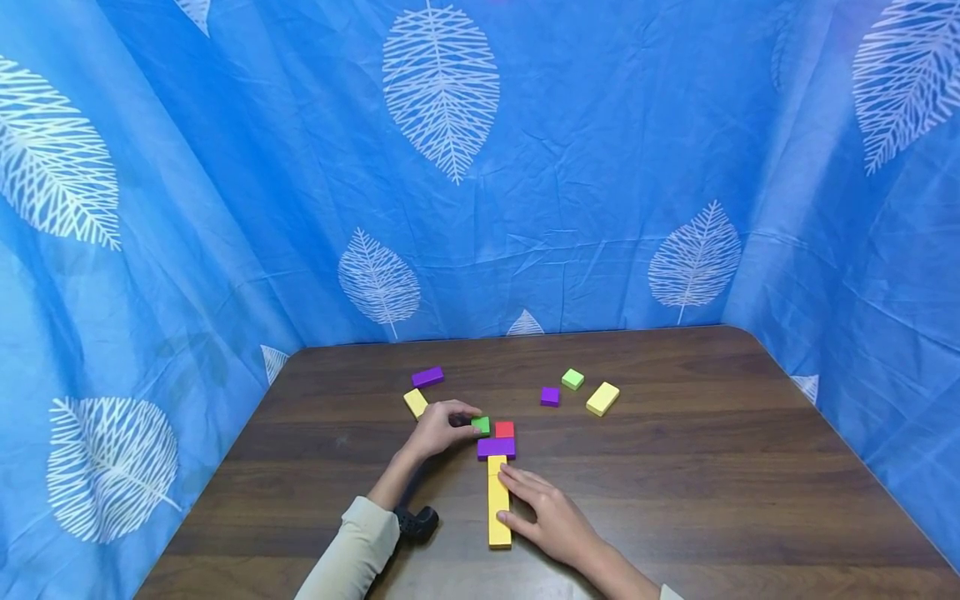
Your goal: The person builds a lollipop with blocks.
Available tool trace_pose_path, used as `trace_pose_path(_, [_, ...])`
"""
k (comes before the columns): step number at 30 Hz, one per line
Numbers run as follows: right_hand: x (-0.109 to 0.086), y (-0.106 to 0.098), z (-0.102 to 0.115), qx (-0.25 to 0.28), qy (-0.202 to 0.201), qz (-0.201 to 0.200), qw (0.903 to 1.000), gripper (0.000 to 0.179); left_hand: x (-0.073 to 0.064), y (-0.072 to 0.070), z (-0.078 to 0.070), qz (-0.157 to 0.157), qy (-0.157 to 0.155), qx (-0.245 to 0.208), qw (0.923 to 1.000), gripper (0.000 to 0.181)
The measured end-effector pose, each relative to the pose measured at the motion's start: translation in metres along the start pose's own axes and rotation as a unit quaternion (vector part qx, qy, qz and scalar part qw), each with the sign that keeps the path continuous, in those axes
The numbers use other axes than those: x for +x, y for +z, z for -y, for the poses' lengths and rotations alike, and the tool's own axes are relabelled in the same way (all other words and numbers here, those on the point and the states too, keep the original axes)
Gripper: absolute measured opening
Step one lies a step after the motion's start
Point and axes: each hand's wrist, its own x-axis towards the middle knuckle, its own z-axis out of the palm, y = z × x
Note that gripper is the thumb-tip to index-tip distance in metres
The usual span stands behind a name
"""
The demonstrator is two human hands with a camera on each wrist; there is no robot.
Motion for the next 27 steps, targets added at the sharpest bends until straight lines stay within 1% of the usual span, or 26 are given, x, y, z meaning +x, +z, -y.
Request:
trace_pose_path(4, [0.0000, -0.0006, -0.0003, -0.001, 0.000, -0.002, 1.0000, 0.049, 0.0003, 0.0005, 0.0002, -0.006, -0.005, -0.002, 1.0000, 0.022])
trace_pose_path(9, [0.0000, -0.0006, 0.0001, -0.002, -0.001, -0.001, 1.0000, 0.049, 0.0003, 0.0024, -0.0009, -0.001, -0.007, 0.006, 1.0000, 0.019])
trace_pose_path(16, [0.0003, 0.0001, 0.0010, 0.000, 0.004, 0.005, 1.0000, 0.049, 0.0003, 0.0063, -0.0045, -0.004, 0.000, 0.013, 0.9999, 0.019])
trace_pose_path(23, [-0.0004, -0.0003, 0.0011, -0.003, 0.003, 0.003, 1.0000, 0.049, 0.0001, 0.0086, -0.0054, 0.005, 0.006, 0.007, 0.9999, 0.020])
trace_pose_path(27, [-0.0006, -0.0011, 0.0016, -0.003, 0.006, 0.008, 0.9999, 0.049, -0.0003, 0.0086, -0.0066, 0.006, 0.009, 0.008, 0.9999, 0.020])
